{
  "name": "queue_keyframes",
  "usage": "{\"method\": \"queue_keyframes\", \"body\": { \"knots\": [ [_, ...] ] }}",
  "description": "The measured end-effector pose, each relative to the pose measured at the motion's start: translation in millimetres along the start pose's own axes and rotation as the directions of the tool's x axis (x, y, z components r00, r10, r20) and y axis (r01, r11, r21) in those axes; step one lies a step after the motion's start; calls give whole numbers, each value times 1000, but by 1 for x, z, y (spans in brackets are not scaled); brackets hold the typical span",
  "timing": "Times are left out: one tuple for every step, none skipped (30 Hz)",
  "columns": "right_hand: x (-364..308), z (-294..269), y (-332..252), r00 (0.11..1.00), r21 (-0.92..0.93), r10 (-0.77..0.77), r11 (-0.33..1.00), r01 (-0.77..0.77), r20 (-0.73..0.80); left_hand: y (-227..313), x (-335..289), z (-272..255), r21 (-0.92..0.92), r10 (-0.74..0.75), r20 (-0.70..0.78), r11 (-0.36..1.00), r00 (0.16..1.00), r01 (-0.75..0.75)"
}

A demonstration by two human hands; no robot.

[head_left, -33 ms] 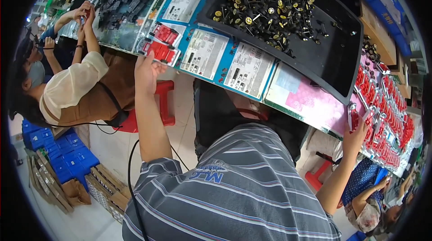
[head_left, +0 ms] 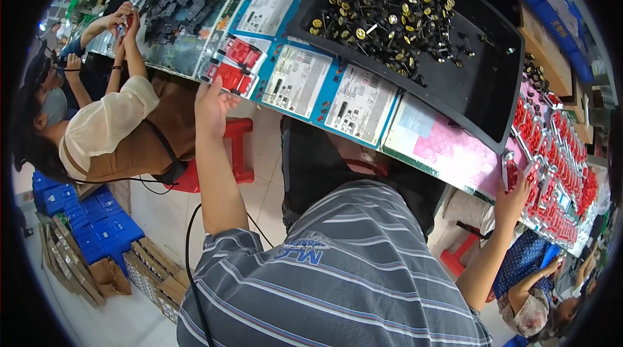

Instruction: The person assembles toy cars by picking up wheel axles from a tray, attaching them onto toy car bodies by hand, and setting the assembled cars onto the table.

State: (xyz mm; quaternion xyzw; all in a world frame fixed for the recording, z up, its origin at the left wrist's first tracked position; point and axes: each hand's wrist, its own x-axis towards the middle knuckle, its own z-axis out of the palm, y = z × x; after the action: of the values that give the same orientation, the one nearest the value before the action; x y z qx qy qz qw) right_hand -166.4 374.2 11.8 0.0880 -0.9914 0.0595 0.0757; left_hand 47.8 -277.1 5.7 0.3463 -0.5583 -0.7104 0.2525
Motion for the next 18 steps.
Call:
{"method": "queue_keyframes", "body": {
  "knots": [
    [3,-1,-5,1000,2,17,1000,-17,8,-2,5,-4,25,-22,-37,999,999,23],
    [5,-2,-8,999,53,50,997,-51,13,-4,10,-8,49,-42,-77,998,996,46],
    [4,1,-3,999,84,43,996,-42,-7,-10,21,-15,72,-63,-103,995,993,71],
    [4,2,-3,997,105,75,992,-74,-9,-5,27,-14,88,-93,-83,991,992,100],
    [4,1,-6,993,156,118,981,-117,2,-3,31,-12,103,-123,-66,986,990,130],
    [3,-1,-7,988,229,154,961,-155,22,2,33,-2,158,-114,-85,979,990,127],
    [2,-6,-13,994,186,99,979,-89,-44,3,32,2,252,-60,-131,963,990,91],
    [6,-13,-20,987,229,159,961,-156,6,1,33,0,345,-3,-173,936,985,64],
    [6,-19,-24,988,288,147,949,-130,-37,-8,38,-9,429,69,-176,903,982,14],
    [8,-24,-26,989,295,131,950,-107,-63,-4,32,-8,509,81,-212,860,974,40],
    [9,-30,-31,988,315,110,947,-70,-111,-2,22,-8,582,94,-249,810,964,72],
    [11,-43,-43,990,403,120,911,-81,-71,-22,14,-19,985,672,-92,171,735,-33],
    [7,-54,-54,989,477,147,871,-116,-28,-8,-7,8,957,689,-140,279,711,-82],
    [-7,-67,-67,983,457,178,879,-136,-50,-2,-16,54,903,671,-160,396,724,-167],
    [-12,-73,-85,990,546,139,831,-101,-29,1,-38,77,807,590,-103,520,801,-279],
    [-16,-78,-107,994,626,104,777,-73,-14,-5,-58,100,675,507,-19,643,862,-363],
    [-23,-80,-126,999,648,51,761,-43,6,-15,-81,121,462,376,137,794,916,-395],
    [-28,-81,-146,999,683,-22,731,-10,38,-18,-107,145,197,173,386,944,906,-265]
  ]
}}
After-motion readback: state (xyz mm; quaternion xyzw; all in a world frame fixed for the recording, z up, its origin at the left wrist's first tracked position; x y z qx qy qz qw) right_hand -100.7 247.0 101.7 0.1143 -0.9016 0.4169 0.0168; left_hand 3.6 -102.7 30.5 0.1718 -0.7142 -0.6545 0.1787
